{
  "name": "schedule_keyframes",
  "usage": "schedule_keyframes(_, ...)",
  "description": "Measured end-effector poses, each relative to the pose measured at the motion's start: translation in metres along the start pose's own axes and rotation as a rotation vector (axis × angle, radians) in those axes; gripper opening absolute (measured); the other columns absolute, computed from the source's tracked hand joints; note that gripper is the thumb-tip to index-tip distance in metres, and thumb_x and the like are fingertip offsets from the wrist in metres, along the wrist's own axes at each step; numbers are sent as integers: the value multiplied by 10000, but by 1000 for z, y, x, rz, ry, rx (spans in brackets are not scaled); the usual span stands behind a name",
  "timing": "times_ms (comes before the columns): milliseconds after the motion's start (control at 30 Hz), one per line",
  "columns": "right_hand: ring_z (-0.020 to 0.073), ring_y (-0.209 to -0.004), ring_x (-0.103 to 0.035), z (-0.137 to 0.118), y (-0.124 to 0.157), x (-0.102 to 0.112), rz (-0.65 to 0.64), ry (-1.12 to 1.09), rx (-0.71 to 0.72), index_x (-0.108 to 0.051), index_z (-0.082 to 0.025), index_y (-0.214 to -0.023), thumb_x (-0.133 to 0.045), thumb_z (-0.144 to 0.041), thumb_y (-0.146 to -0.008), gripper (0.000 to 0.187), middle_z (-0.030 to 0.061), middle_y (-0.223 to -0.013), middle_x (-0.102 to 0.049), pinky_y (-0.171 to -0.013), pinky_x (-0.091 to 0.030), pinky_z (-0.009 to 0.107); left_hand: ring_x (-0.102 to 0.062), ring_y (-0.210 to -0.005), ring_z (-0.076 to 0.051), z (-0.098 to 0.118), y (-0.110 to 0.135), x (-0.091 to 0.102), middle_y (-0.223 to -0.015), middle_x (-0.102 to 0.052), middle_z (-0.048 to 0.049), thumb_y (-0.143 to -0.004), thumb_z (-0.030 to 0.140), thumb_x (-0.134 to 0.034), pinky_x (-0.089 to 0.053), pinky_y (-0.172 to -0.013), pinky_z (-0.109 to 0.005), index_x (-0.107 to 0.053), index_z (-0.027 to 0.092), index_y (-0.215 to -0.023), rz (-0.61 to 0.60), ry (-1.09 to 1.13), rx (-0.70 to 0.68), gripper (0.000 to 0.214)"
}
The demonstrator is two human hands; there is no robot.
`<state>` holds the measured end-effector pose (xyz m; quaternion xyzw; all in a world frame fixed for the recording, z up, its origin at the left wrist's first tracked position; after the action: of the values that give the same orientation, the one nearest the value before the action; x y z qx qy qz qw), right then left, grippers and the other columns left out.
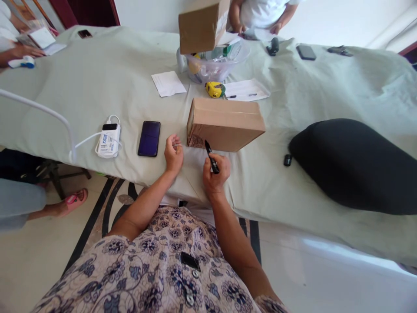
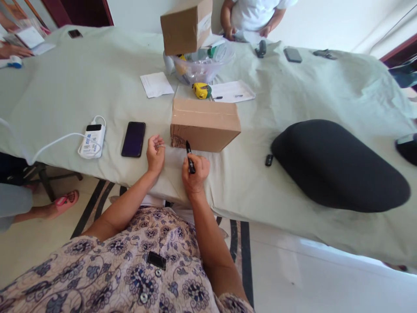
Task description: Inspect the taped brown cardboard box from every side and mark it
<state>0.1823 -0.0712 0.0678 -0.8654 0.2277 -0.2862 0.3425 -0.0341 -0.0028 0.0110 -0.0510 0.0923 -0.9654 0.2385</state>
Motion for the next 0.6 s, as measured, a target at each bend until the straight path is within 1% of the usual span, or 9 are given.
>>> schedule_keyframes(67,197,-788,-643,1,1,-5,-34,-23,-13,-679,-212,-939,-550,-408,-978,238,62,-847,-733,-777,-501,374,-692,-1024,-192,-4,-1,5,-1165,-688,-128,-846,95,-490,-572,-950,-352,-529,187,-1214,43,58,35,381)
schedule_keyframes(133,190,-785,-658,-4,1,-20,-152,-98,15,-690,-213,-936,-553,-410,-981,243,59,-855,-742,-762,-511,360,-690,-993,-189,-6,-2,9,-1153,-682,-134,-857,103,-478,-581,-885,-329,-528,186,-1203,76,85,54,359)
schedule_keyframes(200,187,-830,-685,-12,2,-38,-287,-191,66,-706,-220,-992,-551,-390,-988,231,62,-903,-756,-780,-536,351,-689,-971,-185,-4,-1,13,-1130,-685,-127,-870,121,-469,-579,-841,-311,-533,194,-1187,105,80,41,332)
schedule_keyframes(267,184,-889,-699,-19,1,-42,-318,-246,111,-707,-230,-1066,-539,-349,-997,217,66,-959,-756,-816,-558,349,-690,-961,-183,5,3,17,-1117,-690,-118,-871,136,-467,-574,-840,-309,-543,200,-1176,130,50,-13,321)
schedule_keyframes(333,179,-924,-698,-24,-1,-27,-214,-244,154,-692,-241,-1115,-539,-296,-995,202,70,-996,-739,-835,-564,347,-686,-958,-183,21,9,22,-1112,-696,-110,-864,151,-476,-569,-853,-315,-561,202,-1172,140,-5,-116,323)
schedule_keyframes(400,177,-936,-687,-29,0,0,-62,-198,207,-674,-249,-1139,-561,-247,-976,199,70,-1016,-715,-840,-559,344,-680,-960,-185,42,17,30,-1092,-702,-104,-871,170,-486,-565,-844,-312,-584,201,-1165,140,-80,-249,312)
schedule_keyframes(467,189,-970,-671,-31,4,28,34,-131,262,-655,-251,-1183,-584,-230,-953,241,76,-1044,-699,-860,-549,356,-676,-959,-189,59,23,45,-1050,-704,-101,-883,183,-490,-560,-824,-307,-606,194,-1145,149,-174,-359,287)
schedule_keyframes(533,226,-1008,-647,-24,6,58,121,-41,286,-638,-234,-1214,-584,-295,-950,277,95,-1044,-685,-881,-537,397,-674,-965,-197,66,21,68,-1045,-706,-103,-882,187,-491,-557,-843,-319,-621,188,-1138,177,-294,-393,286)
schedule_keyframes(600,260,-1040,-626,0,1,83,172,83,210,-628,-195,-1225,-553,-379,-955,334,130,-1073,-667,-900,-527,440,-668,-1010,-218,63,10,97,-1098,-705,-122,-901,223,-494,-546,-935,-362,-628,177,-1176,216,-448,-326,310)
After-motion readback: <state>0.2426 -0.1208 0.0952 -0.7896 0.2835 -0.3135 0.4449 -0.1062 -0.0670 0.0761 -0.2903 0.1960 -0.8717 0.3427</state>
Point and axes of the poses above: each hand's wrist, its own y-axis away from the middle knuckle, its own x-axis out of the back of the hand, z = x × y, the point moved 10 cm from there along -y, towards the middle knuckle
